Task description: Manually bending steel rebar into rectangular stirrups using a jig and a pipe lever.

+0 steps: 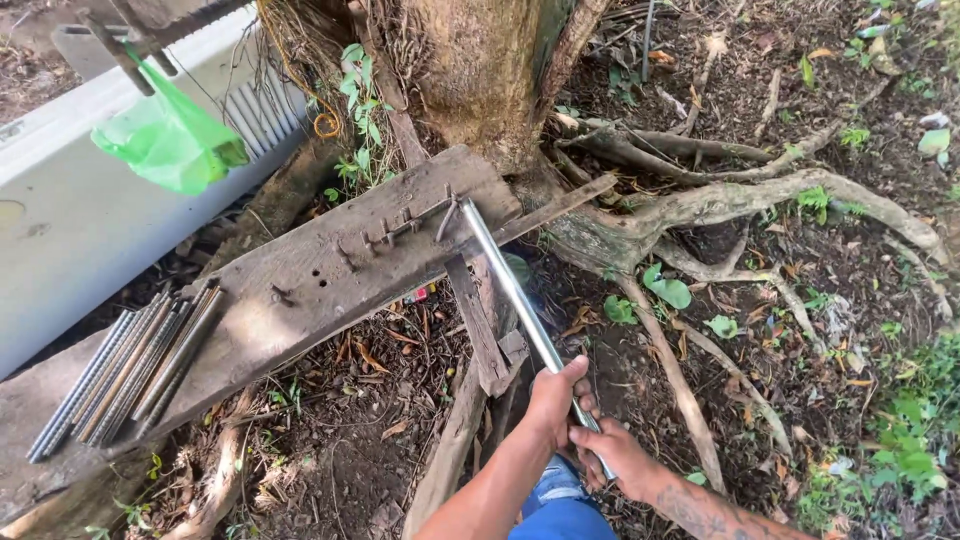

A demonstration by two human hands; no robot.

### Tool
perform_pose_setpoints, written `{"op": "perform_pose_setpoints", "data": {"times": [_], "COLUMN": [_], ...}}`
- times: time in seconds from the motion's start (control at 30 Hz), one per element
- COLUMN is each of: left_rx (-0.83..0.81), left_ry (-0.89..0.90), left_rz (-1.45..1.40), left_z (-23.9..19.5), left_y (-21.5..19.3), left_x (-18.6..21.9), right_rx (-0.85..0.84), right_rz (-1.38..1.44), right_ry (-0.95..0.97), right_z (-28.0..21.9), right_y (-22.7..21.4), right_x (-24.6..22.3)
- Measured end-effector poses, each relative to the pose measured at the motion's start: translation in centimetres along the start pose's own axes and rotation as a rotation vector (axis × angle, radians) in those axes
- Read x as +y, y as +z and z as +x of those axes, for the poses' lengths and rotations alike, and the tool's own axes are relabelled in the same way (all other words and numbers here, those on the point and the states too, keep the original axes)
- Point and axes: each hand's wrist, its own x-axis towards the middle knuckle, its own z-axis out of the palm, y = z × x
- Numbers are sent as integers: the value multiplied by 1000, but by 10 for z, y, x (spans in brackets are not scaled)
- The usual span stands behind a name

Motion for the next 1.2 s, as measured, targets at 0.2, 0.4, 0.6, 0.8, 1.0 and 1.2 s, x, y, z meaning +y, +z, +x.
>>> {"op": "perform_pose_setpoints", "data": {"times": [0.2,0.4,0.6,0.8,1.0,1.2], "left_rx": [10,-22,-38,-100,-195,-360], "left_ry": [1,13,37,6,-166,-312], "left_rz": [-15,34,64,-50,-205,-249], "left_z": [-13,-9,-5,-16,-19,-29], "left_y": [9,3,-4,-9,-30,-36], "left_x": [8,7,6,6,-27,-51], "right_rx": [33,-59,-58,-35,-341,-581], "right_rz": [68,50,150,176,-194,-326], "right_ry": [101,-30,-8,31,111,-97], "right_z": [-18,-8,-9,-4,-40,7], "right_y": [16,9,18,19,-31,-2], "right_x": [-21,-8,-2,1,-56,-134]}}
